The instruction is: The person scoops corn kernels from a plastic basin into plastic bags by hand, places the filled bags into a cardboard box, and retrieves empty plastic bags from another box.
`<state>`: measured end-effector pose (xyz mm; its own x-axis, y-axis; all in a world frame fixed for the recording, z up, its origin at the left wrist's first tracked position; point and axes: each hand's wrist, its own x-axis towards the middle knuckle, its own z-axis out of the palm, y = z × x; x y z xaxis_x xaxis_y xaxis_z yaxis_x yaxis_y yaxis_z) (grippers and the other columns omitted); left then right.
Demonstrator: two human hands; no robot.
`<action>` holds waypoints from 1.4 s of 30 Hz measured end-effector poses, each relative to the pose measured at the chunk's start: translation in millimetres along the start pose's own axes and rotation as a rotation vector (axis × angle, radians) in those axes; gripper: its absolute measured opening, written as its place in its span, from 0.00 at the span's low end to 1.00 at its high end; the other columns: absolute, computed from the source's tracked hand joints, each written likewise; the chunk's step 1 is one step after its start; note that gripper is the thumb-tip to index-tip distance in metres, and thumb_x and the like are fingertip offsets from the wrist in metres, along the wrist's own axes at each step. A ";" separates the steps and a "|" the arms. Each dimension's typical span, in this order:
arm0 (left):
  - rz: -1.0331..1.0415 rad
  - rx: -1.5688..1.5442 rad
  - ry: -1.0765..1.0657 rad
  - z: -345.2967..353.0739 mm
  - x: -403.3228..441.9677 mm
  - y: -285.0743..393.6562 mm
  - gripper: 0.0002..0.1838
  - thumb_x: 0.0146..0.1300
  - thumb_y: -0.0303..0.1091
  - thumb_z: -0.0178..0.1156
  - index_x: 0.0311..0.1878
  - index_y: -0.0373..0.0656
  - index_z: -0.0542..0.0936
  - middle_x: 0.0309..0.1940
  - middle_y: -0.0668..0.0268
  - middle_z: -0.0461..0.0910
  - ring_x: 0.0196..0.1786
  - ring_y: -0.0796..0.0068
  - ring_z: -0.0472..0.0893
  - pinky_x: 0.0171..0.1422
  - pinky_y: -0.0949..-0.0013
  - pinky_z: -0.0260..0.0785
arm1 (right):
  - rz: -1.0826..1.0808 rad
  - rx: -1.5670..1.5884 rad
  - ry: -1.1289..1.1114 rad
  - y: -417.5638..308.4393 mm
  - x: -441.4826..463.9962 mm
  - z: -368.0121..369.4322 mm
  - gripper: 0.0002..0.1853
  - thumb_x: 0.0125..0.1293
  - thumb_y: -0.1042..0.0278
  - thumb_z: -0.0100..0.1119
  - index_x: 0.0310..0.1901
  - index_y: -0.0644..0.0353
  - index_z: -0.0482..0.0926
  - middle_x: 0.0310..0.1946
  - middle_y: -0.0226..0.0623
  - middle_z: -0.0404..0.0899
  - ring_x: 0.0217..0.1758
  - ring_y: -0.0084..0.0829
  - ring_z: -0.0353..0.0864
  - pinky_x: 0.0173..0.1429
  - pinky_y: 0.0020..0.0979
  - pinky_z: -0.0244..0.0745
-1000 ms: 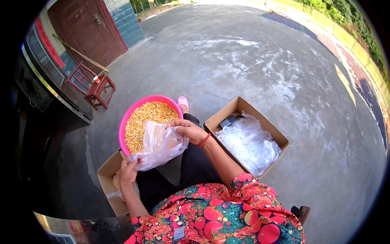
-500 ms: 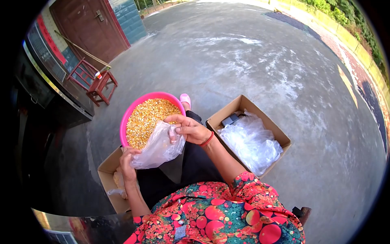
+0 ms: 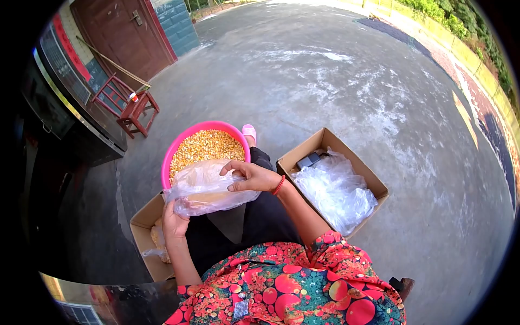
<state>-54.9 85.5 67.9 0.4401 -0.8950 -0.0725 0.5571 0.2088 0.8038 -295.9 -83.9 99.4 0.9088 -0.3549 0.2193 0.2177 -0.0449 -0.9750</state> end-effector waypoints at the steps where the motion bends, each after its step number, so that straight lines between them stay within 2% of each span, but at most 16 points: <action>1: 0.001 -0.064 -0.020 4.5 -2.9 5.2 0.16 0.63 0.26 0.48 0.55 0.38 0.71 0.45 0.62 0.77 0.43 0.69 0.79 0.47 0.64 0.74 | 0.044 -0.266 0.055 17.7 0.9 -5.3 0.13 0.63 0.69 0.56 0.48 0.60 0.71 0.37 0.24 0.72 0.39 0.13 0.68 0.43 0.20 0.66; 6: -0.055 -0.123 0.071 20.6 -11.1 19.7 0.21 0.57 0.23 0.52 0.56 0.39 0.70 0.47 0.62 0.76 0.44 0.70 0.78 0.49 0.65 0.72 | 0.061 -0.093 0.237 50.7 3.9 -22.6 0.07 0.65 0.67 0.53 0.31 0.60 0.73 0.22 0.21 0.68 0.26 0.14 0.64 0.30 0.19 0.61; 10: -0.042 0.203 -0.149 17.4 -11.0 8.9 0.15 0.58 0.26 0.54 0.50 0.38 0.73 0.41 0.65 0.78 0.40 0.76 0.78 0.47 0.70 0.71 | 0.083 0.418 0.350 37.1 2.8 -19.7 0.11 0.69 0.66 0.47 0.46 0.63 0.74 0.34 0.26 0.77 0.33 0.16 0.76 0.38 0.21 0.73; 12: 0.005 0.804 -0.101 35.7 -14.5 -2.4 0.09 0.61 0.31 0.56 0.41 0.38 0.77 0.33 0.69 0.78 0.36 0.82 0.76 0.43 0.75 0.69 | 0.026 0.787 0.397 22.7 3.7 -13.9 0.12 0.68 0.66 0.48 0.48 0.64 0.73 0.37 0.30 0.78 0.37 0.20 0.79 0.42 0.24 0.76; 16: 0.023 0.451 -0.046 35.2 -7.5 -11.3 0.11 0.66 0.37 0.54 0.31 0.41 0.78 0.30 0.71 0.78 0.34 0.84 0.75 0.41 0.75 0.67 | -0.117 0.922 0.155 34.8 7.9 -17.8 0.13 0.67 0.67 0.50 0.49 0.64 0.72 0.42 0.33 0.78 0.41 0.22 0.80 0.46 0.26 0.77; 18: -0.014 0.233 -0.049 31.0 -3.9 -6.4 0.11 0.66 0.39 0.52 0.36 0.43 0.78 0.32 0.71 0.78 0.35 0.82 0.75 0.40 0.74 0.67 | -0.018 0.854 0.226 38.1 4.5 -18.3 0.13 0.64 0.67 0.54 0.48 0.63 0.72 0.41 0.31 0.78 0.40 0.20 0.79 0.45 0.23 0.75; 20: -0.065 -0.144 0.163 36.0 -4.8 6.3 0.10 0.67 0.40 0.51 0.43 0.45 0.76 0.36 0.71 0.78 0.36 0.79 0.75 0.39 0.73 0.68 | 0.069 0.496 0.040 36.8 -1.8 -21.7 0.14 0.62 0.68 0.57 0.47 0.64 0.73 0.39 0.29 0.78 0.38 0.19 0.78 0.43 0.21 0.72; 22: -0.058 -0.162 0.216 34.7 -5.4 12.9 0.12 0.67 0.40 0.50 0.48 0.46 0.74 0.38 0.71 0.77 0.36 0.77 0.75 0.40 0.71 0.69 | 0.046 0.379 0.038 21.6 -3.8 -9.9 0.14 0.61 0.68 0.59 0.46 0.64 0.74 0.36 0.26 0.77 0.37 0.16 0.75 0.42 0.20 0.70; 24: -0.022 -0.222 0.092 30.5 -8.3 16.3 0.12 0.67 0.39 0.50 0.48 0.46 0.74 0.39 0.70 0.77 0.39 0.75 0.76 0.45 0.68 0.71 | 0.055 -0.092 -0.032 32.2 -1.5 -13.0 0.10 0.60 0.69 0.60 0.42 0.63 0.76 0.29 0.25 0.76 0.33 0.16 0.73 0.38 0.24 0.70; 26: -0.007 -0.221 0.155 35.9 -9.2 19.1 0.12 0.66 0.39 0.50 0.49 0.46 0.74 0.39 0.70 0.77 0.40 0.74 0.76 0.48 0.64 0.72 | 0.104 -0.094 0.228 45.5 3.4 -11.1 0.07 0.61 0.69 0.58 0.36 0.64 0.77 0.26 0.25 0.75 0.31 0.15 0.71 0.35 0.22 0.68; 28: -0.040 -0.218 -0.053 20.1 -8.3 17.4 0.11 0.65 0.37 0.51 0.47 0.45 0.75 0.37 0.70 0.77 0.41 0.73 0.77 0.49 0.61 0.73 | 0.096 -0.076 0.366 53.4 7.0 -17.5 0.07 0.62 0.70 0.54 0.37 0.64 0.77 0.24 0.24 0.73 0.29 0.14 0.69 0.33 0.20 0.66; 32: 0.221 0.886 -0.076 22.2 -8.8 5.6 0.10 0.59 0.31 0.59 0.43 0.38 0.77 0.32 0.68 0.80 0.32 0.78 0.77 0.40 0.73 0.71 | 0.081 0.048 0.473 44.6 11.9 -13.8 0.09 0.67 0.68 0.48 0.41 0.63 0.76 0.25 0.20 0.71 0.26 0.11 0.66 0.31 0.16 0.63; 35: 0.214 1.080 0.046 8.8 0.0 -15.4 0.10 0.60 0.29 0.58 0.44 0.38 0.77 0.34 0.67 0.80 0.32 0.82 0.77 0.38 0.74 0.71 | 0.097 0.091 0.540 38.7 14.1 -6.3 0.11 0.68 0.63 0.48 0.39 0.62 0.76 0.21 0.19 0.67 0.23 0.11 0.63 0.27 0.17 0.59; 36: 0.212 1.072 0.053 10.4 0.5 -16.5 0.10 0.60 0.29 0.58 0.44 0.38 0.77 0.34 0.67 0.80 0.32 0.82 0.77 0.38 0.74 0.71 | 0.104 0.086 0.534 36.8 14.5 -3.7 0.11 0.68 0.63 0.48 0.39 0.62 0.76 0.21 0.19 0.67 0.23 0.11 0.63 0.27 0.17 0.59; 39: 0.110 0.179 0.169 11.2 5.7 -15.4 0.11 0.60 0.25 0.54 0.47 0.39 0.76 0.35 0.67 0.79 0.33 0.81 0.77 0.36 0.76 0.72 | 0.127 0.043 0.523 34.5 15.2 2.0 0.10 0.66 0.65 0.50 0.39 0.62 0.76 0.22 0.19 0.68 0.23 0.11 0.64 0.26 0.18 0.60; 42: -0.020 -0.101 0.094 -3.8 5.3 -4.1 0.12 0.60 0.25 0.53 0.48 0.39 0.75 0.35 0.68 0.78 0.34 0.80 0.77 0.37 0.75 0.73 | 0.056 -0.248 0.482 44.6 18.4 3.8 0.08 0.64 0.68 0.54 0.40 0.64 0.76 0.21 0.23 0.70 0.23 0.12 0.65 0.26 0.21 0.62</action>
<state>-52.2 81.4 62.1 0.4896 -0.8594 -0.1471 0.6322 0.2338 0.7387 -268.0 -88.8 60.2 0.6382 -0.7481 0.1818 0.0297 -0.2120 -0.9768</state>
